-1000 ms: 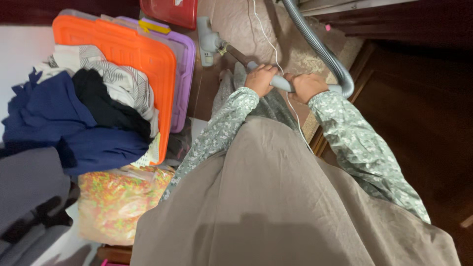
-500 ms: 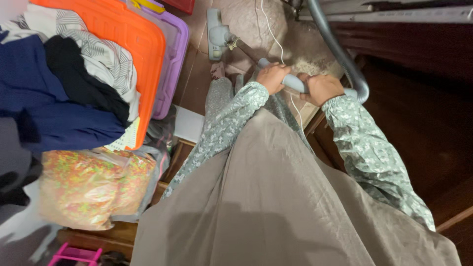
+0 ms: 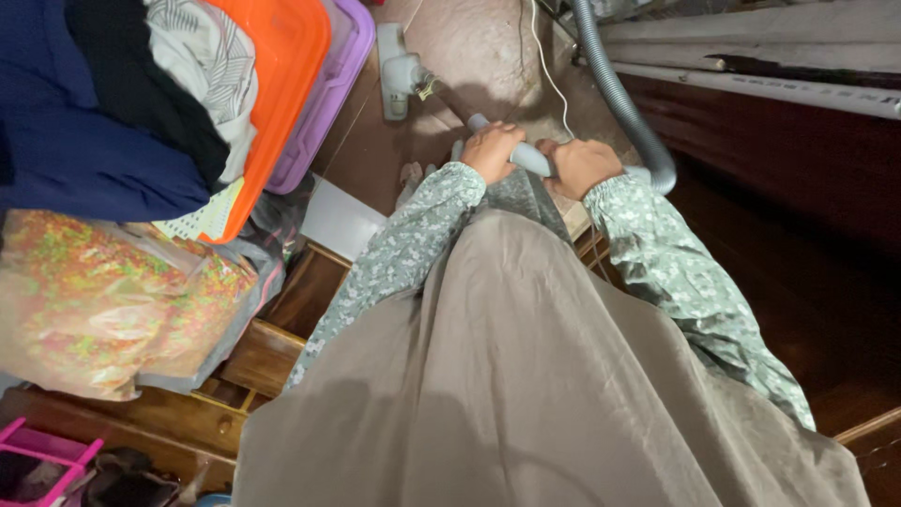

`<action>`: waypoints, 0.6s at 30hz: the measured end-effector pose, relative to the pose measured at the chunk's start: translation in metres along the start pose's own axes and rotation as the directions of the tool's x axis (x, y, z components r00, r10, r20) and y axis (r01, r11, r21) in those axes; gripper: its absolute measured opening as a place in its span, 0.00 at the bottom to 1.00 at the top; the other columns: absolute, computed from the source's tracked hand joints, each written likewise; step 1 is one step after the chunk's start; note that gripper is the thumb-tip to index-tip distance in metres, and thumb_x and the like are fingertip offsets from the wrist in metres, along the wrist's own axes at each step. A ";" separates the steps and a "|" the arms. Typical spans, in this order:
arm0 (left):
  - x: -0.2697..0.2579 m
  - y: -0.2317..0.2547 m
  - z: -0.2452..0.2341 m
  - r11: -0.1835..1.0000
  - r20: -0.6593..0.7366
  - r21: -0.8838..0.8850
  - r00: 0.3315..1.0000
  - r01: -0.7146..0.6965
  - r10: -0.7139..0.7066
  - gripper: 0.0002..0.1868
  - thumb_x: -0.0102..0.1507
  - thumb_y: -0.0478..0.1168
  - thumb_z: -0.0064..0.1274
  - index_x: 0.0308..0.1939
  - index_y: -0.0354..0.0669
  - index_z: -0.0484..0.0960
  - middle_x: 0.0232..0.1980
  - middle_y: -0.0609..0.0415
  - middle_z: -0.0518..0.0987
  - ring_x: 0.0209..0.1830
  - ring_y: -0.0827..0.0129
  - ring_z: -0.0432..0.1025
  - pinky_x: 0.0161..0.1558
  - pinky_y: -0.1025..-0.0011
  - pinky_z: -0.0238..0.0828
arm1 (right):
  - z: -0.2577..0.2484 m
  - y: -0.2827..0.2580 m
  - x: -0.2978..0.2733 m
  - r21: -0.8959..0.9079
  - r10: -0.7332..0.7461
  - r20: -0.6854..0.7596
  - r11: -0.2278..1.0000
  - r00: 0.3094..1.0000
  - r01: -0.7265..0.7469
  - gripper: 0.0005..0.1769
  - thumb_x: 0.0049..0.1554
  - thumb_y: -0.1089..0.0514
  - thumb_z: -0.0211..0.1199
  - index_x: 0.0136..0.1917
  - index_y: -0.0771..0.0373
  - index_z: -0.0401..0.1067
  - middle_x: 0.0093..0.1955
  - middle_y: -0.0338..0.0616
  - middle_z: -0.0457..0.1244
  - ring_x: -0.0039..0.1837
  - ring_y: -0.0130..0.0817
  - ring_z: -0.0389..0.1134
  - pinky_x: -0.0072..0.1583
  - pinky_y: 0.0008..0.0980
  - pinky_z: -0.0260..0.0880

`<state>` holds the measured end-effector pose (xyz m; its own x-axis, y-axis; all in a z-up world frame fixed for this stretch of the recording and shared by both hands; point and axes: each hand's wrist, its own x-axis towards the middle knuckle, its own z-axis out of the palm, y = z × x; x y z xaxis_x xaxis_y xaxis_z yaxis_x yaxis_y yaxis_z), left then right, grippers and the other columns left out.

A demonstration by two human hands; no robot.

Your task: The person uses a yellow canister vacuum cleaner to clean a tiled floor area. They move the vacuum wand back and forth across the floor, cleaning around a small rug and near a doorway where storage bins are placed.

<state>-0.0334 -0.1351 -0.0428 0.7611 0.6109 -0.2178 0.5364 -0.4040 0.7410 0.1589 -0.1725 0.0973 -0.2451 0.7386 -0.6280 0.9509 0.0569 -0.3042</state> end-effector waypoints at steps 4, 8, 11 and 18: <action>-0.002 0.003 0.009 0.997 -0.068 -0.036 0.995 -0.074 0.071 0.19 0.49 0.35 0.67 0.42 0.41 0.79 0.47 0.44 0.81 0.54 0.48 0.75 0.65 0.55 0.65 | 0.002 -0.003 -0.009 -0.058 0.032 0.027 0.998 0.999 -0.030 0.29 0.52 0.47 0.71 0.66 0.50 0.71 0.43 0.52 0.71 0.48 0.52 0.74 0.50 0.51 0.72; -0.001 0.017 0.013 0.994 -0.069 -0.036 0.992 -0.108 0.105 0.21 0.49 0.34 0.66 0.45 0.40 0.79 0.48 0.44 0.81 0.54 0.48 0.75 0.65 0.56 0.64 | -0.003 -0.005 -0.024 -0.137 0.067 0.026 0.989 0.997 -0.062 0.32 0.49 0.45 0.72 0.67 0.46 0.72 0.44 0.51 0.71 0.48 0.50 0.74 0.51 0.49 0.73; -0.013 0.023 0.008 0.992 -0.077 -0.048 0.991 -0.117 0.113 0.21 0.49 0.34 0.66 0.45 0.40 0.78 0.49 0.45 0.81 0.55 0.50 0.75 0.68 0.57 0.63 | -0.014 -0.015 -0.031 -0.151 0.057 0.061 0.987 0.997 -0.047 0.33 0.50 0.45 0.72 0.69 0.47 0.71 0.44 0.52 0.72 0.48 0.50 0.74 0.51 0.48 0.73; -0.083 0.006 -0.008 0.996 -0.069 -0.073 0.997 -0.046 0.041 0.20 0.49 0.36 0.68 0.43 0.40 0.79 0.48 0.45 0.81 0.54 0.47 0.74 0.56 0.54 0.70 | 0.005 -0.075 -0.028 -0.116 0.043 0.137 0.993 0.990 -0.027 0.31 0.51 0.48 0.71 0.68 0.47 0.71 0.43 0.51 0.72 0.46 0.50 0.75 0.51 0.49 0.74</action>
<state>-0.0964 -0.1821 -0.0154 0.7556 0.6392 -0.1430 0.4727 -0.3810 0.7946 0.0929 -0.2007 0.1338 -0.2278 0.6410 -0.7329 0.9726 0.1143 -0.2024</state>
